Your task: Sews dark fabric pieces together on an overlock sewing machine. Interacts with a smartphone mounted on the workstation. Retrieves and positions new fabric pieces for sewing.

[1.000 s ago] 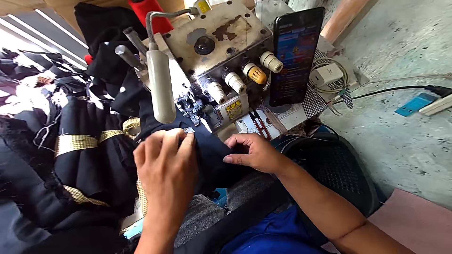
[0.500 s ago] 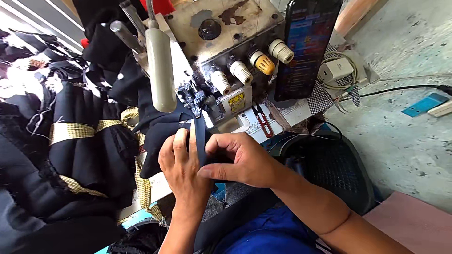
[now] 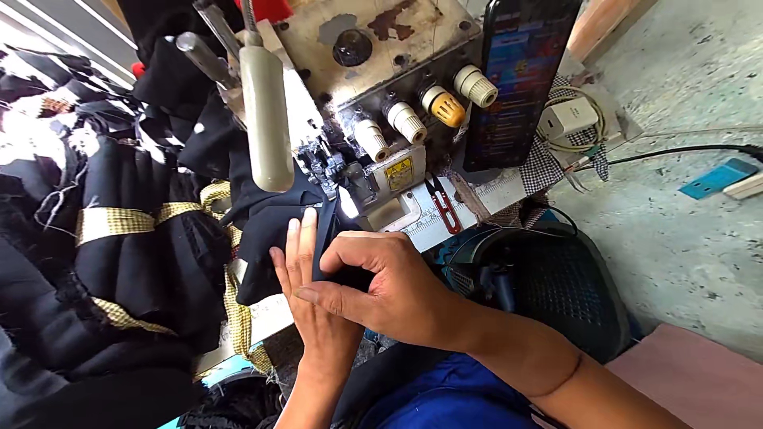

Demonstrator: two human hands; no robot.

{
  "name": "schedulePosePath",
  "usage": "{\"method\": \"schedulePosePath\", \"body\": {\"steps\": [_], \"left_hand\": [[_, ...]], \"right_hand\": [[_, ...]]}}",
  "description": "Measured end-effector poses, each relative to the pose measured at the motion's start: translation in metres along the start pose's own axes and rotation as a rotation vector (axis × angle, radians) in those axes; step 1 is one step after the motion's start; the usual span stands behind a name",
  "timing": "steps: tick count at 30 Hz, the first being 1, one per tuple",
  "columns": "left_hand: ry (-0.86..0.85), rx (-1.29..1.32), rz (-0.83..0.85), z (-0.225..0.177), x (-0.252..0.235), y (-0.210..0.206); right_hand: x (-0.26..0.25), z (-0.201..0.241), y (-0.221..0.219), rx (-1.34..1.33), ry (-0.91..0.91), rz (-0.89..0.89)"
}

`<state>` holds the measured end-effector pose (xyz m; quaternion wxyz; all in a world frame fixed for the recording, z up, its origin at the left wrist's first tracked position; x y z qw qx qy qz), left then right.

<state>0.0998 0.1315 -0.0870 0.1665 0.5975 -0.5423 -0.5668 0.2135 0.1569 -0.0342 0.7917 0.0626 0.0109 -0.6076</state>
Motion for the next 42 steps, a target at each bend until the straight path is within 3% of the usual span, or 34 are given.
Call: {"method": "schedulePosePath", "body": {"steps": [9,16,27,42], "left_hand": [[-0.025,0.035,-0.025,0.003,0.012,-0.003],[-0.155,0.038,-0.031,0.014,-0.004,0.010],[-0.158,0.085,-0.053,0.011,-0.008,0.011],[-0.207,0.025,-0.007,0.017,-0.013,0.012]], "right_hand": [[0.000,0.012,-0.002,0.073,0.039,-0.057],[0.034,-0.018,0.012,0.320,0.024,-0.073],[0.025,-0.009,0.013,-0.213,-0.017,-0.049],[0.058,-0.055,0.028,0.273,-0.022,-0.170]]}}
Point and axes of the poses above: each hand's wrist, its own x-axis away from the middle knuckle, its own y-axis out of the back of the hand, z = x × y, the point moved 5 cm from there along -x, towards the middle knuckle, and after that the axes turned 11 degrees about -y, right-handed, at the moved point
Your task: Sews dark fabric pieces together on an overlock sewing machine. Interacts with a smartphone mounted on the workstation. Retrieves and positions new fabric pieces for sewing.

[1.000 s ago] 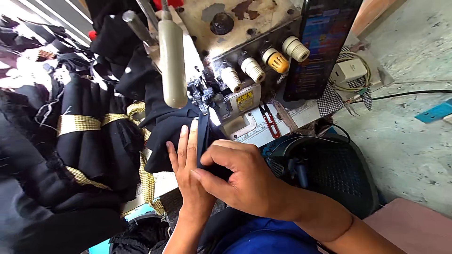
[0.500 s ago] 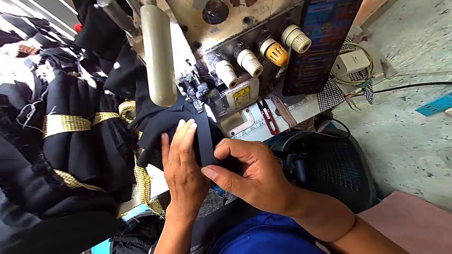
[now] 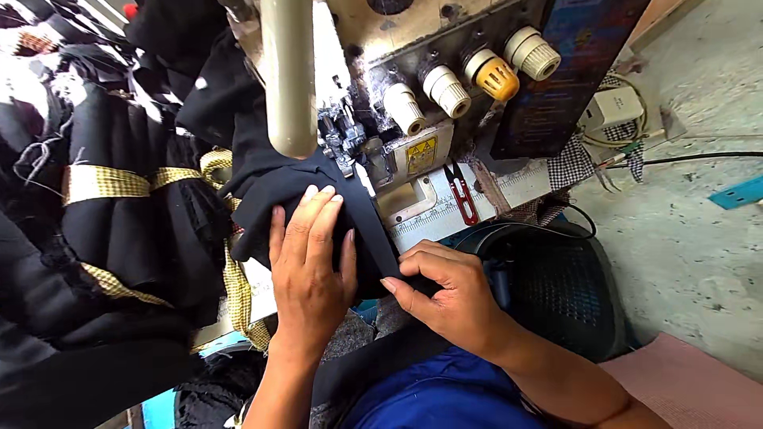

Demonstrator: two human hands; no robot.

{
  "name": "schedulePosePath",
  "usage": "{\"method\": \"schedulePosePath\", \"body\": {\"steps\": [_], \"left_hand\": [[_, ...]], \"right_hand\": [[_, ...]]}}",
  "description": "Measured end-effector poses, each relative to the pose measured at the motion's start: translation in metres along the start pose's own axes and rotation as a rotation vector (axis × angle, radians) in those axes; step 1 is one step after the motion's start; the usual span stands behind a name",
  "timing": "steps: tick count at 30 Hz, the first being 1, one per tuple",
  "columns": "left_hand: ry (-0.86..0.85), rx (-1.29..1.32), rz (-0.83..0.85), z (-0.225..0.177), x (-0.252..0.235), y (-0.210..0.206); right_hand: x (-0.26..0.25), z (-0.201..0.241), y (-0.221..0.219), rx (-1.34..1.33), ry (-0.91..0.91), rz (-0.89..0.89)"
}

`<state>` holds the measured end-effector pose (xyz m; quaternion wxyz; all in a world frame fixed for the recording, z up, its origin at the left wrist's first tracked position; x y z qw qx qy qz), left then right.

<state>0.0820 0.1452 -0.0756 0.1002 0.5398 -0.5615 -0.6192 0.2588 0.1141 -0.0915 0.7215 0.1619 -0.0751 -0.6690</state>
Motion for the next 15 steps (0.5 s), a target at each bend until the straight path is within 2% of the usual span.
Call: {"method": "schedulePosePath", "body": {"steps": [8,15], "left_hand": [[0.007,-0.004,0.002,0.000,0.000,0.000],[0.008,-0.004,-0.006,0.000,0.000,0.001]], "right_hand": [[0.002,0.020,0.003,0.022,0.092,-0.075],[0.004,-0.005,-0.007,0.124,0.038,-0.089]]}}
Point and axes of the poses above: each hand's wrist, its own x-axis away from the middle knuckle, its own y-axis out of the back of the hand, z = x × y, the point moved 5 cm from there along -x, towards the middle knuckle, and after that the axes turned 11 degrees about -y, right-handed, at the moved point
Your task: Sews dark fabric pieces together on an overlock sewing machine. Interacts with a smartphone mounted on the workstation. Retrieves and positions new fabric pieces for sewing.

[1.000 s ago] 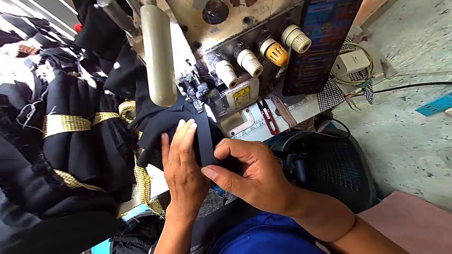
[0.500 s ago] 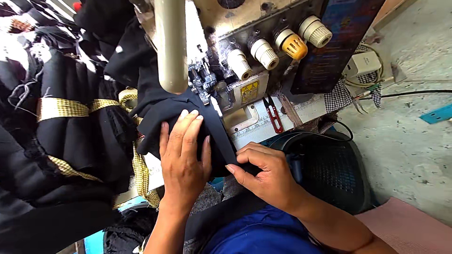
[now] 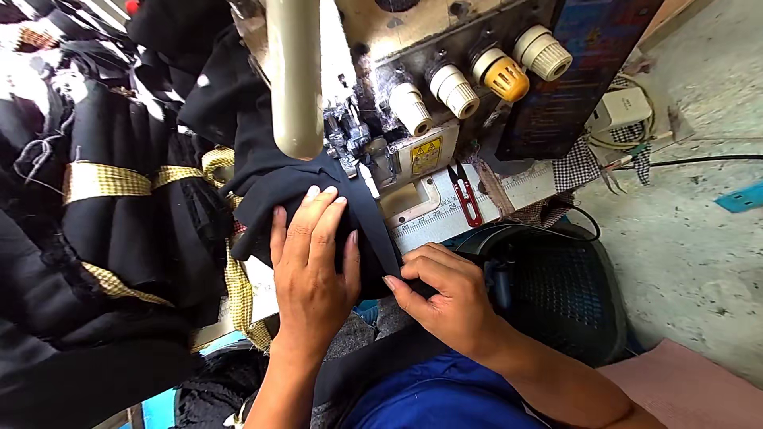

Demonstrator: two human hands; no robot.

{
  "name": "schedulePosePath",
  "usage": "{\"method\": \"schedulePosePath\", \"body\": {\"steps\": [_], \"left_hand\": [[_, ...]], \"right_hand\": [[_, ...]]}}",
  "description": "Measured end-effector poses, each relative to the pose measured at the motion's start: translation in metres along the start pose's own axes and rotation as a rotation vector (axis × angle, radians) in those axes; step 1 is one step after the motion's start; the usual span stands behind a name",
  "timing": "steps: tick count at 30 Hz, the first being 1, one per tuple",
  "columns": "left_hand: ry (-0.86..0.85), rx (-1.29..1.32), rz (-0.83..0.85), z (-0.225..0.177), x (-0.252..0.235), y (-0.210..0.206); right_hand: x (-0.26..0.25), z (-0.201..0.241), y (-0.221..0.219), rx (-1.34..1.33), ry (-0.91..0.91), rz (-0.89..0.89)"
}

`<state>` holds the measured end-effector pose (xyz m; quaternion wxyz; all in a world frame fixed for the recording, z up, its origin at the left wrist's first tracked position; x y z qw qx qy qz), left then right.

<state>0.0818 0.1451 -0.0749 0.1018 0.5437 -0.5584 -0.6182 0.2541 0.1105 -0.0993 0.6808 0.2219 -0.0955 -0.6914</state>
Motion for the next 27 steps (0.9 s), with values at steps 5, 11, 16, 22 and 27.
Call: {"method": "schedulePosePath", "body": {"steps": [5,11,16,22,27], "left_hand": [[-0.011,0.005,0.034,0.001,-0.002,-0.001],[-0.016,0.051,0.077,0.008,-0.008,0.001],[-0.017,0.034,0.087,0.014,-0.013,-0.001],[-0.034,0.045,0.090,0.031,-0.014,0.005],[0.341,0.185,-0.178,0.047,0.047,0.024]], "right_hand": [[-0.004,-0.015,-0.010,-0.073,-0.088,0.028],[-0.008,-0.008,-0.011,-0.070,-0.079,0.028],[-0.015,-0.005,-0.013,-0.051,-0.077,0.005],[-0.021,-0.009,-0.018,-0.106,-0.111,0.026],[0.009,-0.026,-0.011,0.055,-0.109,0.113]]}}
Point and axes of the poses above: each hand's wrist, its own x-axis away from the middle knuckle, its own y-axis out of the back of the hand, z = x × y, the point moved 5 cm from there along -x, towards the middle knuckle, and after that the axes turned 11 degrees about -y, right-handed, at the moved point
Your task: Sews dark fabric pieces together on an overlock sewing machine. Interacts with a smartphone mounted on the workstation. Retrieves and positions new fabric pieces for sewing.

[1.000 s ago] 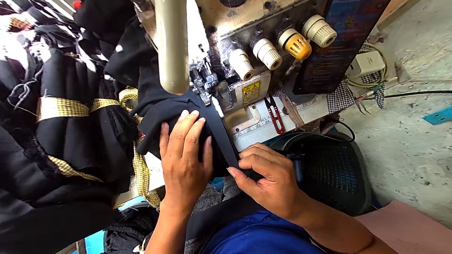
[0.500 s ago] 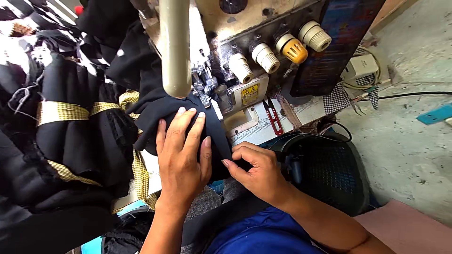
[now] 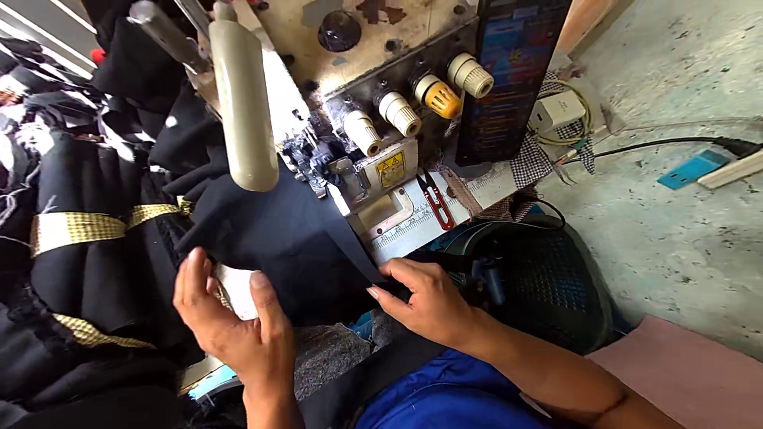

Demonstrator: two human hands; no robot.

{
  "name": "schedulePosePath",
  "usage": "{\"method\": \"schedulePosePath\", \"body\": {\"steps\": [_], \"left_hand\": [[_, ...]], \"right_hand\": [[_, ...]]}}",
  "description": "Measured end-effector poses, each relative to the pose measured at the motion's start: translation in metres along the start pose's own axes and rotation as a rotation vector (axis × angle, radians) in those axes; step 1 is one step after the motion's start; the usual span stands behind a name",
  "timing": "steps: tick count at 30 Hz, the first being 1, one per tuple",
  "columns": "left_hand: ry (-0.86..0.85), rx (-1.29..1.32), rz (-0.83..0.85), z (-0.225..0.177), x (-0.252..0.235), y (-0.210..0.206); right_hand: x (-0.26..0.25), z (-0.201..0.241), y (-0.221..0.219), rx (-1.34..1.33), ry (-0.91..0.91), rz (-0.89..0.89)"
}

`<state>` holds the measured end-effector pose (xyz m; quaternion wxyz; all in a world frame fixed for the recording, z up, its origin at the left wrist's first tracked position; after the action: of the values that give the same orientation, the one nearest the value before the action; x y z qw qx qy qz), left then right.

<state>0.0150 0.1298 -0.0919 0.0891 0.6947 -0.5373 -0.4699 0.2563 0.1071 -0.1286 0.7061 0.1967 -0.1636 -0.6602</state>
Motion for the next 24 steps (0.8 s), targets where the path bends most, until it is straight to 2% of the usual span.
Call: {"method": "schedulePosePath", "body": {"steps": [3,6,8,10,12,13,14,16,17,19,21,22,24], "left_hand": [[0.289,0.370,0.034,0.023,0.032,0.000],[0.373,0.683,0.032,0.023,0.037,0.012],[0.342,0.576,-0.013,0.024,0.037,0.023],[0.249,0.247,-0.057,0.020,0.040,0.035],[0.126,-0.001,-0.091,-0.004,0.041,0.037],[0.093,0.022,-0.069,-0.021,0.041,0.031],[0.119,0.148,0.014,-0.038,0.043,0.020],[0.284,0.516,0.272,-0.062,0.054,-0.015],[0.366,0.659,0.310,-0.068,0.060,-0.030],[0.445,0.787,0.260,-0.070,0.066,-0.043],[0.413,0.784,0.185,-0.068,0.064,-0.038],[0.404,0.795,0.171,-0.067,0.063,-0.033],[0.427,0.880,0.168,-0.069,0.060,-0.025]], "right_hand": [[0.022,-0.022,0.006,0.144,0.002,0.041],[0.046,-0.025,0.026,0.127,-0.021,0.047],[0.066,0.000,0.042,0.081,0.099,0.112],[0.088,0.030,0.051,0.044,0.274,0.217],[0.103,0.043,0.046,0.076,0.386,0.282],[0.107,0.042,0.038,0.128,0.408,0.305],[0.108,0.037,0.029,0.190,0.410,0.335],[0.107,0.026,0.010,0.291,0.394,0.403],[0.104,0.021,0.002,0.321,0.391,0.443],[0.095,0.015,-0.004,0.368,0.359,0.570],[0.072,0.007,0.003,0.381,0.237,0.702],[0.057,0.003,0.011,0.381,0.172,0.690],[0.022,-0.002,0.025,0.293,0.112,0.417]]}}
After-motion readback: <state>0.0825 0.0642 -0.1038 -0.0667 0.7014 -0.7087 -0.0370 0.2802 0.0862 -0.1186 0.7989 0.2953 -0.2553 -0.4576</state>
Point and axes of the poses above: each hand's wrist, its own x-axis away from the middle knuckle, its own y-axis out of the back of the hand, z = x × y, the point moved 5 cm from there along -x, towards the middle knuckle, and after that the axes turned 11 degrees about -y, right-handed, at the moved point
